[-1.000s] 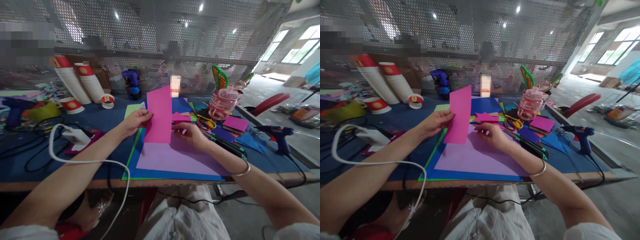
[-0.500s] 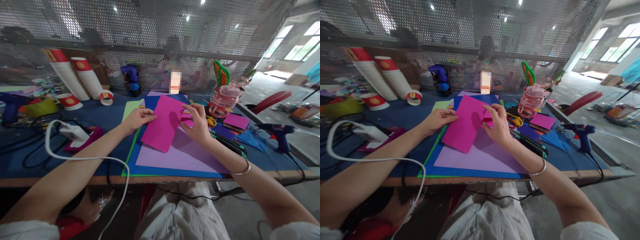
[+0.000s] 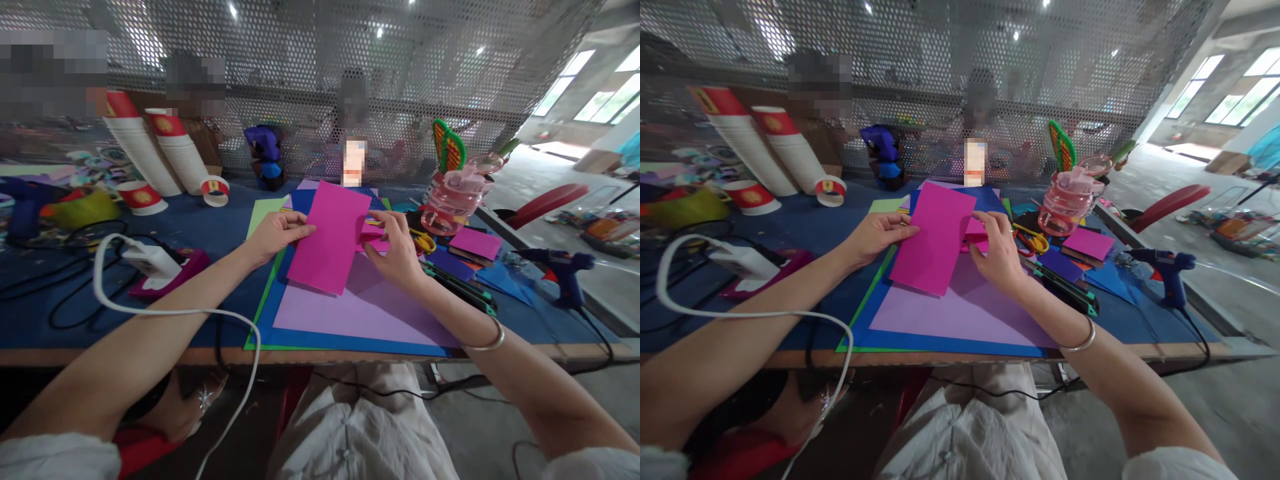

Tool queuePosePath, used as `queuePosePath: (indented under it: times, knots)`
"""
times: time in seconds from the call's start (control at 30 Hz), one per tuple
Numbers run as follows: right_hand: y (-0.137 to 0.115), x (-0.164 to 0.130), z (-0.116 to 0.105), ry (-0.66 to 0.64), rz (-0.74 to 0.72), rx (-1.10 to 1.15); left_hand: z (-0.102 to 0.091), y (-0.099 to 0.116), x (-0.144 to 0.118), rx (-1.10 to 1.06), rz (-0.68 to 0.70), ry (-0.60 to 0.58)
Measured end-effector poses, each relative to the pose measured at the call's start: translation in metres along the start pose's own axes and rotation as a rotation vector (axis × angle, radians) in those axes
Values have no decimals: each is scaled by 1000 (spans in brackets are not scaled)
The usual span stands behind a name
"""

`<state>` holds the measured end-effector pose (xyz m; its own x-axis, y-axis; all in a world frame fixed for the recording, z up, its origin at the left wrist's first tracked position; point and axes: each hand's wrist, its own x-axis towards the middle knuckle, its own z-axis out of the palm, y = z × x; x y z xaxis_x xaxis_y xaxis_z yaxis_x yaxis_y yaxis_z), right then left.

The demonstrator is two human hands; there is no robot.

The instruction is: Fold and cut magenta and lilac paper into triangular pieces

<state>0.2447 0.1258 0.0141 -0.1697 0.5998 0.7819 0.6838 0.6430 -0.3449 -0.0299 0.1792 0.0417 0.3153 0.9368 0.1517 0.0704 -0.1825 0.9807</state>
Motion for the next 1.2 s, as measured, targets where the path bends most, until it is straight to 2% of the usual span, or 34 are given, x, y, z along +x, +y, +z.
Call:
queuePosePath:
  times: [0.13,0.53,0.8,1.0,1.2]
  knots:
    - [-1,0,0,0,-13,2,1,3,-1,-46,4,24]
    - [-2,-2,2,-42,-12,75,5,16,-1,-335,-68,194]
    - [-9,-4,0,-161,-31,92,9,14,-3,-369,-96,111]
    - [-7,-1,-4,-65,-22,55,14,10,-10,-339,-108,24]
    - [-9,2,-7,-18,-69,18,17,12,-16,-403,-108,2]
